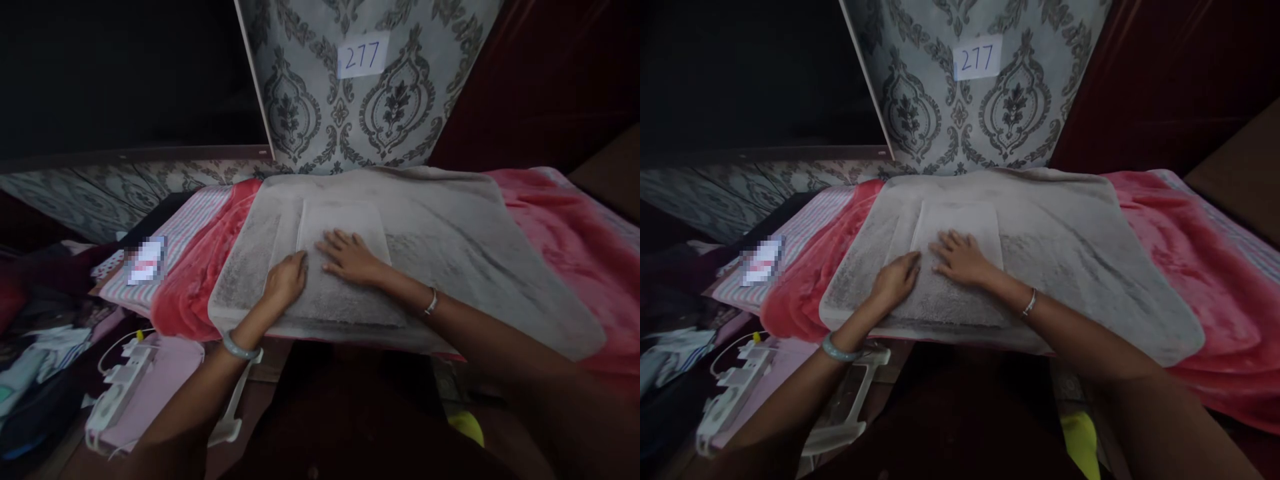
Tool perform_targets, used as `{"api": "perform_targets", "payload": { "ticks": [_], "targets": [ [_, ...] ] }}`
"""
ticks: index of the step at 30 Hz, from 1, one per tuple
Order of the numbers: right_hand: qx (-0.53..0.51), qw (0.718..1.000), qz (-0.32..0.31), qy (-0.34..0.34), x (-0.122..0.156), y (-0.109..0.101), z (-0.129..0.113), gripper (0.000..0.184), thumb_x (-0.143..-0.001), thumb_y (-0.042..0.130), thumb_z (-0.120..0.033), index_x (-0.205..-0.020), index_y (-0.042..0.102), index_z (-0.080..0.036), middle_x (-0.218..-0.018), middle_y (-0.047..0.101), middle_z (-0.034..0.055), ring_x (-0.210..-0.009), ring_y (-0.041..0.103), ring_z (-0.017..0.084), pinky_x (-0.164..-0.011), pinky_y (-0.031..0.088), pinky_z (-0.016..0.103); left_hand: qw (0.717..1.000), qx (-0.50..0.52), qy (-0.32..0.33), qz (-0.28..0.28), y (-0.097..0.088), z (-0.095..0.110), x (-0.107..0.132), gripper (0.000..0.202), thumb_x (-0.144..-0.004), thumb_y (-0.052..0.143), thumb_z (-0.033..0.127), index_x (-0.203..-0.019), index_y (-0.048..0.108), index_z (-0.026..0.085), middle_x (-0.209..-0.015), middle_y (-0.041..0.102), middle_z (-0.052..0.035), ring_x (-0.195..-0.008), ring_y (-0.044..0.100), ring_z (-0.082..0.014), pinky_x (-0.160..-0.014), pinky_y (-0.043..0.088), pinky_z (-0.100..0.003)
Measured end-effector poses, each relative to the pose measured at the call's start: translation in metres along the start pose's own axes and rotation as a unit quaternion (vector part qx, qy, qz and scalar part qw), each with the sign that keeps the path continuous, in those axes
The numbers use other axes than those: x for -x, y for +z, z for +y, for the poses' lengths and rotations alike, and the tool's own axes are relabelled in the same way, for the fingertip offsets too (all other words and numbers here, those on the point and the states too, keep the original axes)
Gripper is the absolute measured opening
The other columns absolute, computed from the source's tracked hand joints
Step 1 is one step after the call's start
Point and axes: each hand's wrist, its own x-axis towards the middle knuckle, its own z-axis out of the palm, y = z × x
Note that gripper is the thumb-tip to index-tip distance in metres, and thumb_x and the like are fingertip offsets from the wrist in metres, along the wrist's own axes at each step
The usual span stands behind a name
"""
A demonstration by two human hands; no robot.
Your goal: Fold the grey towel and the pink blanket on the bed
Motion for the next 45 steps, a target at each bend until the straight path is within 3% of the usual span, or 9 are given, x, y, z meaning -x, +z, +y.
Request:
{"api": "perform_targets", "payload": {
  "ticks": [6, 13, 16, 19, 22, 25, 28, 35, 45],
  "targets": [
    [0.001, 0.999, 0.015, -0.043, 0.017, 0.015, -0.008, 0.068, -0.106, 0.031, -0.063, -0.165, 0.033, -0.03, -0.172, 0.021, 0.0093, -0.159, 0.015, 0.036, -0.124, 0.02, 0.065, 1.0, -0.004, 0.016, 0.009, 0.012, 0.001, 0.013, 0.047, -0.103, 0.042, 0.017, -0.149, 0.054, 0.019, -0.136, 0.07, -0.0128, -0.121, 0.069, -0.0245, -0.105, 0.053, -0.036],
    [-0.011, 0.998, 0.02, -0.057, 0.022, 0.011, -0.001, 0.065, -0.106, 0.035, -0.06, -0.164, 0.034, -0.03, -0.172, 0.021, 0.0079, -0.16, 0.016, 0.033, -0.127, 0.016, 0.061, 0.996, 0.07, 0.046, -0.04, -0.002, -0.025, -0.003, 0.047, -0.099, 0.052, 0.021, -0.146, 0.059, 0.018, -0.119, 0.077, -0.0094, -0.109, 0.073, -0.0242, -0.097, 0.055, -0.035],
    [-0.029, 0.998, 0.005, -0.051, 0.021, 0.006, -0.003, 0.064, -0.106, 0.037, -0.058, -0.164, 0.036, -0.03, -0.172, 0.023, 0.0075, -0.159, 0.018, 0.032, -0.127, 0.018, 0.059, 0.995, 0.079, 0.066, 0.007, -0.012, -0.03, -0.029, 0.044, -0.099, 0.051, 0.025, -0.14, 0.064, 0.016, -0.121, 0.076, -0.0103, -0.113, 0.071, -0.0241, -0.101, 0.053, -0.036],
    [-0.048, 0.999, 0.014, 0.019, 0.014, -0.005, -0.006, 0.064, -0.108, 0.033, -0.055, -0.163, 0.038, -0.024, -0.169, 0.029, 0.0121, -0.158, 0.022, 0.032, -0.126, 0.021, 0.06, 0.99, 0.074, 0.103, 0.066, -0.02, -0.014, -0.07, 0.049, -0.101, 0.045, 0.027, -0.147, 0.057, 0.012, -0.144, 0.064, -0.0145, -0.134, 0.059, -0.0243, -0.115, 0.044, -0.036],
    [-0.045, 0.995, 0.032, 0.087, 0.01, -0.013, -0.011, 0.068, -0.107, 0.034, -0.057, -0.164, 0.036, -0.02, -0.17, 0.026, 0.0161, -0.159, 0.018, 0.036, -0.125, 0.019, 0.064, 0.987, 0.054, 0.151, 0.029, -0.019, 0.014, -0.116, 0.056, -0.105, 0.039, 0.031, -0.157, 0.044, 0.009, -0.163, 0.044, -0.0156, -0.153, 0.038, -0.023, -0.126, 0.03, -0.038],
    [-0.03, 0.997, 0.014, 0.064, 0.015, -0.008, -0.016, 0.069, -0.104, 0.04, -0.062, -0.163, 0.037, -0.026, -0.172, 0.022, 0.0127, -0.159, 0.015, 0.039, -0.124, 0.016, 0.068, 0.987, -0.008, 0.162, -0.022, -0.008, 0.031, -0.149, 0.059, -0.107, 0.036, 0.039, -0.162, 0.037, 0.016, -0.171, 0.027, -0.0123, -0.16, 0.02, -0.0269, -0.129, 0.018, -0.05],
    [-0.021, 0.998, 0.026, 0.045, 0.023, 0.005, -0.017, 0.068, -0.104, 0.041, -0.064, -0.163, 0.037, -0.031, -0.172, 0.021, 0.0102, -0.159, 0.014, 0.038, -0.125, 0.013, 0.068, 0.987, -0.054, 0.145, -0.037, 0.006, 0.029, -0.166, 0.062, -0.106, 0.035, 0.047, -0.163, 0.034, 0.022, -0.173, 0.021, -0.0107, -0.161, 0.015, -0.0304, -0.128, 0.012, -0.06],
    [-0.022, 0.999, 0.027, 0.022, 0.028, 0.012, -0.014, 0.07, -0.105, 0.04, -0.063, -0.165, 0.033, -0.028, -0.173, 0.017, 0.0115, -0.16, 0.01, 0.036, -0.126, 0.01, 0.065, 0.987, -0.062, 0.141, -0.049, 0.018, 0.018, -0.173, 0.065, -0.106, 0.031, 0.053, -0.165, 0.03, 0.025, -0.173, 0.021, -0.0103, -0.161, 0.017, -0.0292, -0.128, 0.013, -0.058],
    [-0.081, 0.992, -0.038, -0.087, 0.072, 0.003, -0.018, 0.071, -0.106, 0.04, -0.06, -0.168, 0.022, -0.03, -0.173, 0.015, 0.0081, -0.161, 0.009, 0.028, -0.13, 0.01, 0.057, 0.988, -0.022, 0.152, -0.025, 0.022, 0.018, -0.172, 0.063, -0.106, 0.036, 0.051, -0.163, 0.035, 0.023, -0.172, 0.026, -0.012, -0.16, 0.019, -0.0299, -0.128, 0.012, -0.059]
  ]
}}
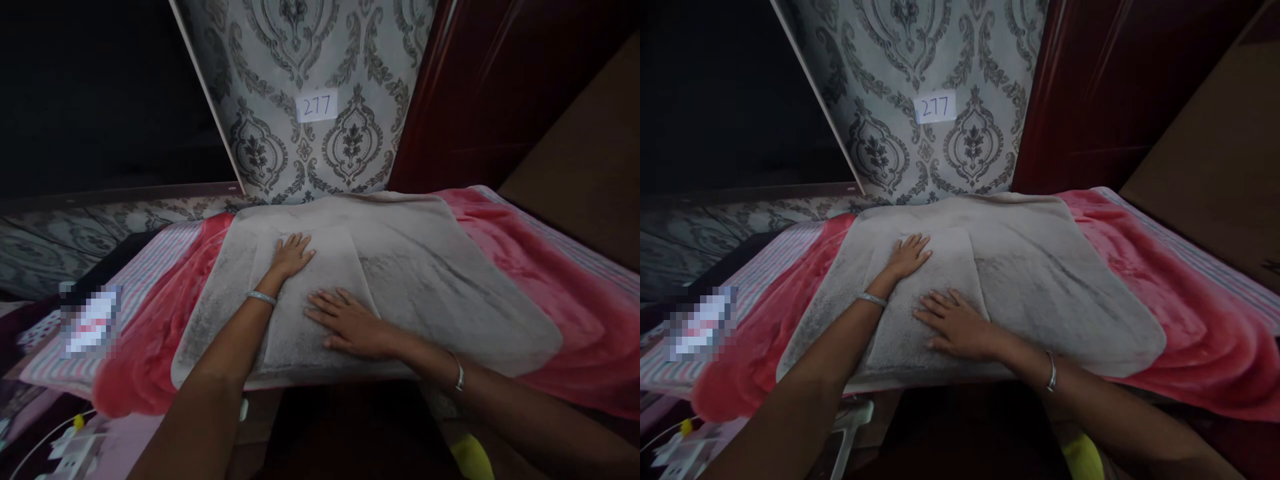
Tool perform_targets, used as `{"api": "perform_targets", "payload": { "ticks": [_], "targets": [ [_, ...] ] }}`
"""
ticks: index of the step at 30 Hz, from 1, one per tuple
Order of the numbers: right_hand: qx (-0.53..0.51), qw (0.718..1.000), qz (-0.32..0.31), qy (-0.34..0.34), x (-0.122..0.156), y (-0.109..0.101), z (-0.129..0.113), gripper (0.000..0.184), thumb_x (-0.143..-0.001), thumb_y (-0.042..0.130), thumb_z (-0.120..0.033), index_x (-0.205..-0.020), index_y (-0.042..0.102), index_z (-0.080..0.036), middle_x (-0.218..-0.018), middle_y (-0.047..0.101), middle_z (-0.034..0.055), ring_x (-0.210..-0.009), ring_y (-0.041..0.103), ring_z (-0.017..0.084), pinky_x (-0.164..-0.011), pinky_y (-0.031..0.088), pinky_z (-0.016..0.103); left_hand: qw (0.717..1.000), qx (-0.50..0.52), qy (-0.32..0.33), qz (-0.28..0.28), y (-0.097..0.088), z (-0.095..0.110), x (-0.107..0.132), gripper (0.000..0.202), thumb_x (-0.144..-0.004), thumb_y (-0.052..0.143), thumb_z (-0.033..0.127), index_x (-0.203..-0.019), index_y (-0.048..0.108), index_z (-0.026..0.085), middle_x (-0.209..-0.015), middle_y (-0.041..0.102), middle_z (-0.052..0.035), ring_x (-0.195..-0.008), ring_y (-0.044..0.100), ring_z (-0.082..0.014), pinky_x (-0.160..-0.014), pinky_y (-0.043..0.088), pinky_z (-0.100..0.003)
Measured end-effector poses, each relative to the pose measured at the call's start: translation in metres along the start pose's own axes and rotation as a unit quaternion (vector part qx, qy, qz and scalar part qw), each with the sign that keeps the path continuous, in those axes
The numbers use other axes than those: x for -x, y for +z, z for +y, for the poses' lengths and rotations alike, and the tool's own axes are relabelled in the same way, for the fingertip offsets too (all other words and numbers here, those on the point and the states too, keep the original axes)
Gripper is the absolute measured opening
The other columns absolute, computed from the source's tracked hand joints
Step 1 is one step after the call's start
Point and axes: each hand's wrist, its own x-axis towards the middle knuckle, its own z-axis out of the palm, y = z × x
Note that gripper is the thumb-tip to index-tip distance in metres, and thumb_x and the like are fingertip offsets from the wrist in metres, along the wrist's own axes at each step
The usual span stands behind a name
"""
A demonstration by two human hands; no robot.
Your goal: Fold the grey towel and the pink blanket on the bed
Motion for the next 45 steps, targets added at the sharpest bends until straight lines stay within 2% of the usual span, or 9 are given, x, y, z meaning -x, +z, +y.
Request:
{"api": "perform_targets", "payload": {
  "ticks": [7, 11, 14, 17, 28, 34, 39, 41, 45],
  "targets": [
    [0.053, 0.999, -0.007, 0.01, -0.034, -0.014, 0.018, 0.07, -0.105, 0.041, -0.063, -0.165, 0.03, -0.028, -0.172, 0.019, 0.01, -0.16, 0.014, 0.031, -0.128, 0.012, 0.061, 0.996, 0.065, -0.026, 0.06, -0.014, 0.002, 0.013, 0.051, -0.106, 0.036, 0.03, -0.153, 0.05, 0.014, -0.165, 0.04, -0.0154, -0.156, 0.033, -0.0241, -0.129, 0.021, -0.049],
    [0.064, 0.998, 0.005, -0.02, -0.039, -0.011, 0.032, 0.069, -0.106, 0.038, -0.061, -0.165, 0.03, -0.027, -0.171, 0.024, 0.0104, -0.16, 0.015, 0.031, -0.127, 0.014, 0.063, 0.991, 0.095, 0.03, 0.092, -0.007, 0.01, 0.078, 0.055, -0.104, 0.04, 0.032, -0.154, 0.046, 0.007, -0.161, 0.045, -0.0196, -0.152, 0.039, -0.0245, -0.126, 0.03, -0.044],
    [0.068, 0.997, 0.021, -0.043, -0.045, -0.013, 0.054, 0.064, -0.107, 0.038, -0.057, -0.165, 0.03, -0.03, -0.17, 0.027, 0.0081, -0.159, 0.018, 0.03, -0.127, 0.015, 0.061, 0.986, 0.076, 0.131, 0.066, 0.011, 0.022, 0.143, 0.073, -0.099, 0.055, 0.043, -0.163, 0.032, 0.016, -0.17, 0.029, -0.017, -0.159, 0.024, -0.0286, -0.128, 0.025, -0.053],
    [0.076, 0.996, 0.035, -0.041, -0.063, -0.021, 0.085, 0.059, -0.108, 0.037, -0.054, -0.163, 0.035, -0.034, -0.17, 0.028, 0.0043, -0.159, 0.02, 0.031, -0.126, 0.015, 0.063, 0.988, 0.045, 0.14, 0.04, 0.021, 0.032, 0.181, 0.073, -0.097, 0.061, 0.046, -0.162, 0.035, 0.027, -0.172, 0.023, -0.0145, -0.161, 0.017, -0.0332, -0.128, 0.019, -0.062],
    [0.082, 0.979, 0.031, 0.181, -0.131, -0.048, 0.169, 0.065, -0.105, 0.023, -0.058, -0.165, 0.031, -0.034, -0.171, 0.028, 0.0054, -0.157, 0.025, 0.034, -0.121, 0.027, 0.065, 0.99, 0.051, 0.127, 0.035, 0.018, 0.037, 0.184, 0.069, -0.097, 0.061, 0.046, -0.16, 0.041, 0.027, -0.171, 0.028, -0.0133, -0.16, 0.02, -0.0334, -0.128, 0.019, -0.061],
    [0.106, 0.971, 0.04, 0.209, -0.133, -0.057, 0.134, 0.066, -0.105, 0.029, -0.054, -0.166, 0.03, -0.028, -0.173, 0.019, 0.0098, -0.159, 0.017, 0.038, -0.12, 0.021, 0.071, 0.989, 0.056, 0.126, 0.045, 0.014, 0.035, 0.188, 0.061, -0.099, 0.058, 0.042, -0.156, 0.047, 0.024, -0.168, 0.034, -0.0167, -0.158, 0.025, -0.0326, -0.127, 0.024, -0.061],
    [0.117, 0.991, 0.017, -0.066, -0.123, -0.029, 0.068, 0.058, -0.107, 0.034, -0.051, -0.163, 0.036, -0.035, -0.171, 0.025, 0.006, -0.159, 0.017, 0.032, -0.124, 0.016, 0.065, 0.987, 0.049, 0.128, 0.088, 0.024, 0.038, 0.217, 0.058, -0.098, 0.058, 0.039, -0.155, 0.048, 0.027, -0.165, 0.041, -0.0128, -0.158, 0.027, -0.0307, -0.128, 0.021, -0.061],
    [0.098, 0.989, -0.017, -0.113, -0.124, -0.021, 0.057, 0.059, -0.107, 0.035, -0.054, -0.163, 0.035, -0.034, -0.171, 0.026, 0.006, -0.159, 0.018, 0.03, -0.125, 0.015, 0.063, 0.99, 0.036, 0.111, 0.085, 0.034, 0.04, 0.228, 0.066, -0.096, 0.063, 0.041, -0.158, 0.043, 0.031, -0.169, 0.033, -0.0106, -0.16, 0.021, -0.0333, -0.127, 0.022, -0.064],
    [0.087, 0.995, -0.013, -0.043, -0.15, -0.026, 0.076, 0.065, -0.107, 0.033, -0.058, -0.165, 0.031, -0.03, -0.172, 0.022, 0.0083, -0.16, 0.016, 0.03, -0.126, 0.013, 0.061, 0.993, 0.025, 0.085, 0.08, 0.05, 0.043, 0.237, 0.076, -0.092, 0.067, 0.04, -0.161, 0.036, 0.034, -0.173, 0.022, -0.0085, -0.16, 0.016, -0.0373, -0.126, 0.022, -0.067]
  ]
}}
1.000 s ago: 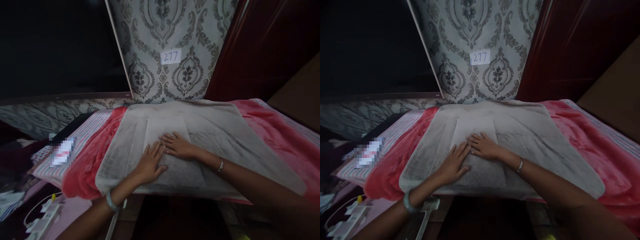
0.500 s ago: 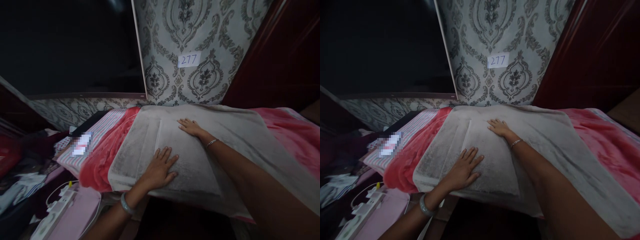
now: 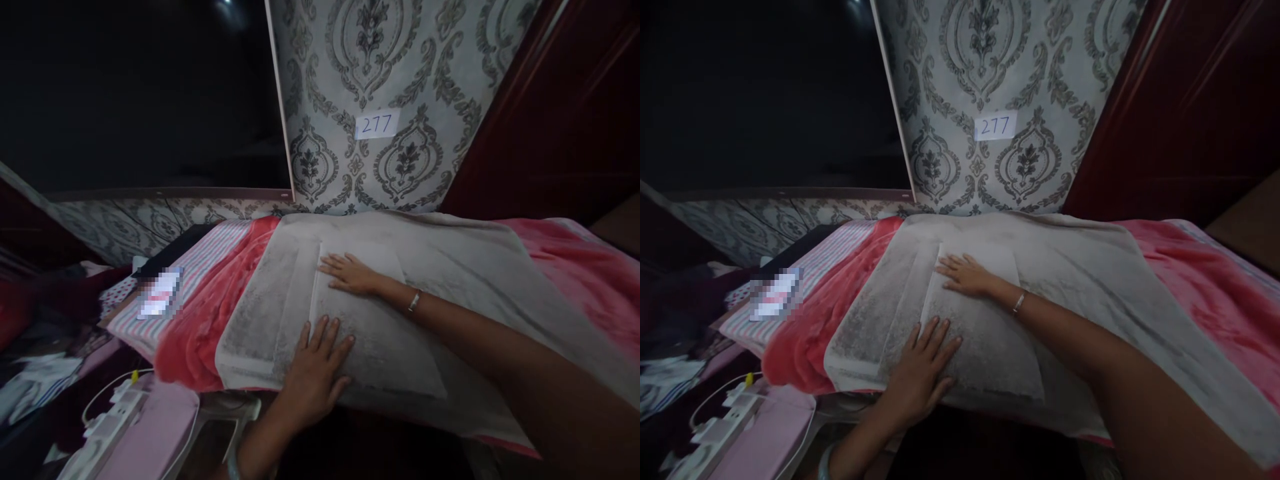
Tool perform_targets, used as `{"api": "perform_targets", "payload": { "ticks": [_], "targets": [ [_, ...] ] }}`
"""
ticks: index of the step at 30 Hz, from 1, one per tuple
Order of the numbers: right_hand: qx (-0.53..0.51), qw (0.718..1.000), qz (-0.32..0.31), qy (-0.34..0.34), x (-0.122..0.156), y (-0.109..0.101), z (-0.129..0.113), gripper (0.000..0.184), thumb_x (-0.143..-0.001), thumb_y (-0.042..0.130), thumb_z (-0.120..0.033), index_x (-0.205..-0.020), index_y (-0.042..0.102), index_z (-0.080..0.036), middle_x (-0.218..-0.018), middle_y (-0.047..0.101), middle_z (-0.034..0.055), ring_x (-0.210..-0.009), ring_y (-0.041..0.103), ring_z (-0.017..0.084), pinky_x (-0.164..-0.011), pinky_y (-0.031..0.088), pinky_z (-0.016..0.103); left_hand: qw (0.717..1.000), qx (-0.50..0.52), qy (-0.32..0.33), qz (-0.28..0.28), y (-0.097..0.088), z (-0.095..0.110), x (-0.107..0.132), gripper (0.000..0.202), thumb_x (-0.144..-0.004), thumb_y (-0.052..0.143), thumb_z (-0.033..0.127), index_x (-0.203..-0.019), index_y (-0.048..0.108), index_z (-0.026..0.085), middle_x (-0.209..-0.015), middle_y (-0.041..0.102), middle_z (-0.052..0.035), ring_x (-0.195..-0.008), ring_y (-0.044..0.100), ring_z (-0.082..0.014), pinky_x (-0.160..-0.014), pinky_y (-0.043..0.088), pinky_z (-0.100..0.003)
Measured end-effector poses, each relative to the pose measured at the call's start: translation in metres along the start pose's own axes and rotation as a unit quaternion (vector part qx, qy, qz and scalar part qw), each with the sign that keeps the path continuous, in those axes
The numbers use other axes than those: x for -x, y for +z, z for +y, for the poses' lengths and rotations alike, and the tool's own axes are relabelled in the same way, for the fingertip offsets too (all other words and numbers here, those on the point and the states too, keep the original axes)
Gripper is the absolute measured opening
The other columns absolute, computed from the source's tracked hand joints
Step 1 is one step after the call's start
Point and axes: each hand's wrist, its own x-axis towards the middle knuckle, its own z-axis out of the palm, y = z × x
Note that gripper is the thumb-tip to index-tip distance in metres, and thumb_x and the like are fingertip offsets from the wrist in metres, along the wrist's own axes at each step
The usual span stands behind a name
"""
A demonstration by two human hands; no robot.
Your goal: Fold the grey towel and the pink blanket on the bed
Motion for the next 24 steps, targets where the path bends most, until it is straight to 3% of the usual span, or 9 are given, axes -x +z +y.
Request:
{"api": "perform_targets", "payload": {
  "ticks": [4, 7, 12, 15, 17, 20, 22, 24],
  "targets": [
    [0.0, 0.995, 0.008, 0.099, -0.033, -0.007, 0.033, 0.064, -0.107, 0.028, -0.057, -0.166, 0.029, -0.03, -0.172, 0.021, 0.0074, -0.159, 0.02, 0.03, -0.126, 0.018, 0.059, 1.0, 0.0, 0.004, -0.003, 0.002, -0.002, -0.001, 0.08, -0.09, 0.068, 0.039, -0.162, 0.034, 0.034, -0.174, 0.019, -0.0077, -0.16, 0.015, -0.0382, -0.126, 0.021, -0.069],
    [-0.008, 0.989, 0.018, 0.148, -0.046, -0.007, 0.041, 0.064, -0.107, 0.027, -0.056, -0.166, 0.028, -0.03, -0.171, 0.026, 0.007, -0.157, 0.025, 0.029, -0.125, 0.024, 0.056, 1.0, -0.002, 0.007, -0.008, 0.001, -0.004, -0.001, 0.081, -0.09, 0.068, 0.039, -0.163, 0.034, 0.033, -0.174, 0.02, -0.0085, -0.16, 0.015, -0.0385, -0.125, 0.023, -0.069],
    [-0.004, 0.984, 0.009, 0.178, -0.045, -0.015, 0.032, 0.065, -0.107, 0.028, -0.054, -0.167, 0.025, -0.03, -0.172, 0.023, 0.0069, -0.158, 0.023, 0.03, -0.125, 0.022, 0.056, 1.0, 0.01, 0.001, 0.001, -0.002, 0.0, -0.002, 0.076, -0.092, 0.067, 0.04, -0.161, 0.036, 0.034, -0.173, 0.023, -0.0084, -0.16, 0.017, -0.0376, -0.126, 0.022, -0.068],
    [0.014, 0.98, 0.018, 0.196, -0.039, -0.022, 0.012, 0.065, -0.108, 0.029, -0.053, -0.167, 0.025, -0.027, -0.173, 0.016, 0.0104, -0.16, 0.016, 0.033, -0.124, 0.02, 0.062, 1.0, 0.022, 0.003, -0.01, -0.011, 0.001, -0.002, 0.073, -0.093, 0.067, 0.04, -0.16, 0.039, 0.032, -0.172, 0.026, -0.0101, -0.16, 0.019, -0.0375, -0.125, 0.024, -0.068],
    [0.028, 0.988, 0.039, 0.148, -0.033, -0.019, -0.009, 0.064, -0.108, 0.03, -0.053, -0.166, 0.029, -0.028, -0.173, 0.016, 0.0111, -0.16, 0.014, 0.034, -0.123, 0.02, 0.064, 0.999, 0.03, 0.012, -0.012, -0.019, -0.001, 0.0, 0.068, -0.095, 0.064, 0.043, -0.158, 0.042, 0.029, -0.17, 0.03, -0.0114, -0.159, 0.023, -0.0357, -0.126, 0.023, -0.067],
    [0.028, 0.999, 0.023, -0.011, -0.019, -0.006, -0.046, 0.061, -0.107, 0.036, -0.056, -0.163, 0.036, -0.034, -0.172, 0.024, 0.0087, -0.159, 0.017, 0.033, -0.124, 0.019, 0.064, 1.0, 0.023, 0.01, 0.016, -0.023, -0.007, 0.007, 0.062, -0.096, 0.062, 0.043, -0.155, 0.047, 0.026, -0.165, 0.042, -0.0125, -0.156, 0.031, -0.0332, -0.128, 0.02, -0.064],
    [0.011, 0.995, -0.012, -0.101, -0.013, 0.004, -0.062, 0.059, -0.107, 0.037, -0.056, -0.162, 0.037, -0.035, -0.17, 0.028, 0.0066, -0.159, 0.018, 0.031, -0.125, 0.016, 0.062, 0.999, -0.001, 0.006, 0.043, -0.018, -0.011, 0.012, 0.062, -0.094, 0.064, 0.041, -0.153, 0.05, 0.027, -0.163, 0.045, -0.0117, -0.155, 0.033, -0.0335, -0.128, 0.019, -0.063],
    [-0.003, 0.99, -0.032, -0.141, -0.015, 0.01, -0.066, 0.058, -0.108, 0.035, -0.055, -0.162, 0.037, -0.034, -0.17, 0.03, 0.0054, -0.159, 0.018, 0.029, -0.126, 0.013, 0.061, 0.997, -0.03, 0.003, 0.069, -0.008, -0.012, 0.016, 0.064, -0.092, 0.067, 0.037, -0.153, 0.05, 0.029, -0.164, 0.043, -0.0099, -0.155, 0.032, -0.0333, -0.128, 0.017, -0.062]
  ]
}}
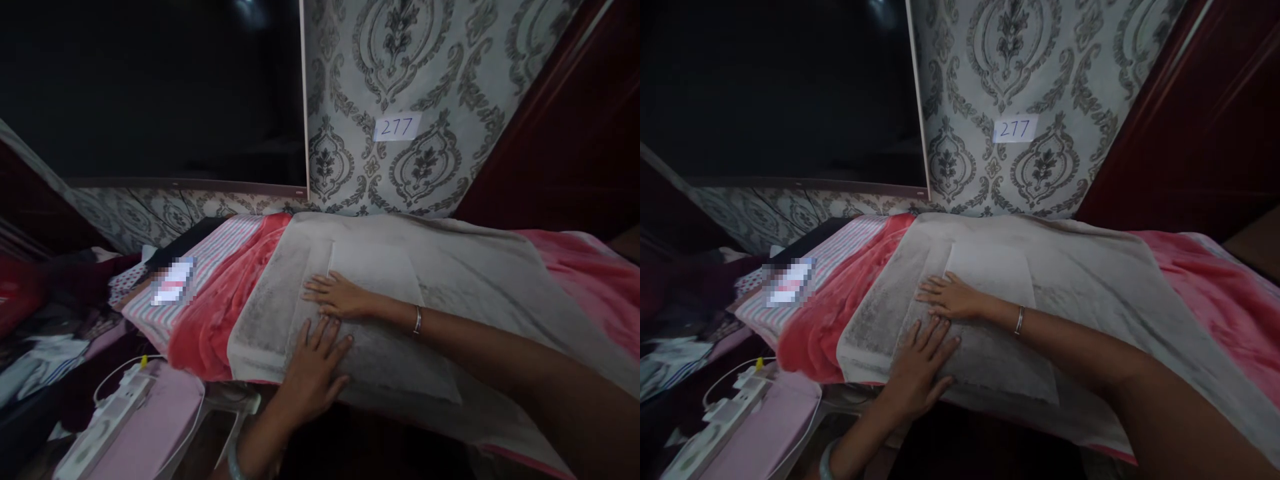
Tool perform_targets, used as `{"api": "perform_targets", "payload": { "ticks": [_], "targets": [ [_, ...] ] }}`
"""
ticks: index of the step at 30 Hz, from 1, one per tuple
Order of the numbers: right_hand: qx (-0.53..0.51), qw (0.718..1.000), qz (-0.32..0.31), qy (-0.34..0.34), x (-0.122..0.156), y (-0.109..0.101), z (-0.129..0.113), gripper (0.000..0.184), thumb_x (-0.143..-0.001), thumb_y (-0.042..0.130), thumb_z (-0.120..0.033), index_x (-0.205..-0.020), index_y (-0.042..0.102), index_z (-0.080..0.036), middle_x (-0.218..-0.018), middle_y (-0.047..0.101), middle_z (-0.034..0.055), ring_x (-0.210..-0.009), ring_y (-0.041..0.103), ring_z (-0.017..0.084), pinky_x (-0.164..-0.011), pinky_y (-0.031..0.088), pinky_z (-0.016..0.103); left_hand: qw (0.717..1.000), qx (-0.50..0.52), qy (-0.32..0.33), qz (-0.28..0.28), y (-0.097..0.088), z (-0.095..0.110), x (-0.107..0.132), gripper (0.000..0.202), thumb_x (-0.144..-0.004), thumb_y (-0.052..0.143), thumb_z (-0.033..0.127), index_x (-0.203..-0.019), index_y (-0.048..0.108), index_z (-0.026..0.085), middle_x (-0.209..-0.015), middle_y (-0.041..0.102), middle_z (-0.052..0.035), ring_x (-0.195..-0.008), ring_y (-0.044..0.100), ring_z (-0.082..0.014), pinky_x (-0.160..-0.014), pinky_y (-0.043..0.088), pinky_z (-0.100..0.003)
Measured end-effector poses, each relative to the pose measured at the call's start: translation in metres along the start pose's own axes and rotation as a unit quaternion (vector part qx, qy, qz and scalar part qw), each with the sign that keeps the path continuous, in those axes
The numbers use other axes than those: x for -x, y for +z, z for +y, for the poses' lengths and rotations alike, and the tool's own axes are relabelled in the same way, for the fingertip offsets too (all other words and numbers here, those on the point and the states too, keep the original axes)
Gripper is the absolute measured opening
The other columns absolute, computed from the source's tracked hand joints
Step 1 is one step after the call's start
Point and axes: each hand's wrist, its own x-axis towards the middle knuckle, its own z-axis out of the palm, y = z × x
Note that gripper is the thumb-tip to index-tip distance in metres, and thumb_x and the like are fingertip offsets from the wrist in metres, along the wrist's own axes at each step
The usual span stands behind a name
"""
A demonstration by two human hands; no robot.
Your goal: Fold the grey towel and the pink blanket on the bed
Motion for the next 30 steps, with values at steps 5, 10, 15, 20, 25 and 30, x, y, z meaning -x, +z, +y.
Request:
{"api": "perform_targets", "payload": {
  "ticks": [5, 10, 15, 20, 25, 30],
  "targets": [
    [-0.016, 0.998, 0.003, 0.063, -0.032, -0.007, 0.046, 0.063, -0.106, 0.04, -0.056, -0.163, 0.036, -0.03, -0.17, 0.028, 0.0075, -0.159, 0.018, 0.032, -0.126, 0.013, 0.06, 0.998, -0.032, 0.014, 0.05, 0.017, 0.001, 0.007, 0.068, -0.088, 0.068, 0.034, -0.153, 0.048, 0.028, -0.167, 0.038, -0.0078, -0.158, 0.025, -0.0308, -0.129, 0.011, -0.056],
    [-0.024, 0.989, 0.001, 0.143, -0.067, -0.016, 0.094, 0.065, -0.106, 0.036, -0.057, -0.165, 0.032, -0.03, -0.172, 0.021, 0.0055, -0.16, 0.015, 0.031, -0.127, 0.012, 0.058, 0.997, -0.032, 0.019, 0.065, 0.015, 0.001, 0.007, 0.069, -0.086, 0.068, 0.034, -0.151, 0.049, 0.028, -0.168, 0.037, -0.0075, -0.159, 0.022, -0.0305, -0.129, 0.01, -0.055],
    [-0.037, 0.975, 0.026, 0.217, -0.079, -0.014, 0.112, 0.062, -0.108, 0.029, -0.053, -0.166, 0.029, -0.031, -0.173, 0.018, 0.0047, -0.16, 0.015, 0.031, -0.125, 0.017, 0.061, 0.996, -0.038, 0.025, 0.077, 0.016, 0.001, 0.006, 0.071, -0.081, 0.069, 0.031, -0.149, 0.052, 0.025, -0.167, 0.039, -0.0094, -0.159, 0.02, -0.032, -0.129, 0.005, -0.055],
    [-0.042, 0.97, 0.049, 0.233, -0.08, -0.021, 0.106, 0.059, -0.108, 0.029, -0.048, -0.165, 0.033, -0.032, -0.172, 0.022, 0.005, -0.16, 0.017, 0.031, -0.125, 0.018, 0.063, 0.995, -0.047, 0.029, 0.088, 0.018, -0.001, 0.006, 0.069, -0.081, 0.068, 0.029, -0.149, 0.052, 0.026, -0.167, 0.039, -0.0094, -0.158, 0.024, -0.0322, -0.128, 0.012, -0.056],
    [-0.017, 0.966, 0.095, 0.24, -0.062, -0.042, 0.072, 0.063, -0.108, 0.033, -0.047, -0.168, 0.024, -0.027, -0.174, 0.012, 0.0085, -0.161, 0.009, 0.032, -0.126, 0.015, 0.063, 0.993, -0.047, 0.041, 0.101, 0.019, -0.005, 0.005, 0.066, -0.087, 0.066, 0.031, -0.15, 0.051, 0.025, -0.166, 0.04, -0.0097, -0.157, 0.028, -0.0311, -0.127, 0.018, -0.055],
    [-0.007, 0.973, 0.117, 0.2, 0.026, -0.03, 0.038, 0.063, -0.108, 0.033, -0.056, -0.166, 0.028, -0.033, -0.174, 0.015, 0.007, -0.16, 0.012, 0.033, -0.125, 0.018, 0.062, 0.994, -0.033, 0.029, 0.104, 0.021, -0.005, 0.003, 0.062, -0.092, 0.063, 0.029, -0.152, 0.051, 0.026, -0.164, 0.044, -0.0096, -0.155, 0.032, -0.0304, -0.127, 0.02, -0.055]
  ]
}}
